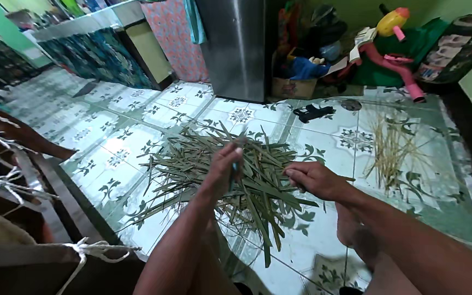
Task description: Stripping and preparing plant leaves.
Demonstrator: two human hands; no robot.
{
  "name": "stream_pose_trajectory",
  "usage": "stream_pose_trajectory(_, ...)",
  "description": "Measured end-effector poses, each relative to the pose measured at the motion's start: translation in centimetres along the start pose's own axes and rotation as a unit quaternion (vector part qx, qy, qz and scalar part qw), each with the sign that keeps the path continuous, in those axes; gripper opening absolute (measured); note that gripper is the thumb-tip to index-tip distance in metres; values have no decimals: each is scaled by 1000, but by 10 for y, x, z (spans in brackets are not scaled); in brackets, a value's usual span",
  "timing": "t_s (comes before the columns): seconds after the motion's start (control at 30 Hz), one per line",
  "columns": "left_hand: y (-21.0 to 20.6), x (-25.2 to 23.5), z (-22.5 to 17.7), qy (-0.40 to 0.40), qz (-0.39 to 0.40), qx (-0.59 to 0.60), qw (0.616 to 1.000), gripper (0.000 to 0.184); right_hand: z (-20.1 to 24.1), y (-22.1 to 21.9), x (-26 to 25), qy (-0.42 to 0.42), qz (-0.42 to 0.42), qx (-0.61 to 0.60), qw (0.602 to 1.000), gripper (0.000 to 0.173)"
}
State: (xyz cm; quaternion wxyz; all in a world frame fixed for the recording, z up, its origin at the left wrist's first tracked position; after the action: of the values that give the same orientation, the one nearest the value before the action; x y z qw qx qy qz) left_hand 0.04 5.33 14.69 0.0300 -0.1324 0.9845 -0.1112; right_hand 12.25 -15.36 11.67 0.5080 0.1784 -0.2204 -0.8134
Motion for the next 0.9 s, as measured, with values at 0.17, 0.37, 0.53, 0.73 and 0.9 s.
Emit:
stream_pose_trajectory(0.17,-31,0,7,60,53,-24,996,35,7,4,10,20,9,-12,1000,32)
stream_pose_trajectory(0.37,2,-6,-2,4,21,61,998,40,7,16,18,53,20,6,998,32)
stream_pose_trajectory(0.53,-13,1,-9,17,88,36,995,40,2,22,23,76,34,23,996,33)
stream_pose_trajectory(0.73,-5,0,-7,3,47,74,996,42,-2,21,18,32,54,11,998,33)
stream_pose_trajectory(0.9,-58,10,26,122,124,-21,984,37,3,10,17,9,39,-5,999,32)
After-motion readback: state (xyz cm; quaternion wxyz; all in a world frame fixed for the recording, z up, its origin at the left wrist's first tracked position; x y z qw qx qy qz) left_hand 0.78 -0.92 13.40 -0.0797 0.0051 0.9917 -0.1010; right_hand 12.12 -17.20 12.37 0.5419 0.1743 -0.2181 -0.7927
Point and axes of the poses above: each hand's wrist, its own x-axis away from the middle knuckle, its own y-axis out of the back of the hand, z = x × y, the point moved 5 cm from there along -x, towards the middle knuckle, and after that the axes turned 4 degrees about x, right-handed, at the moved point
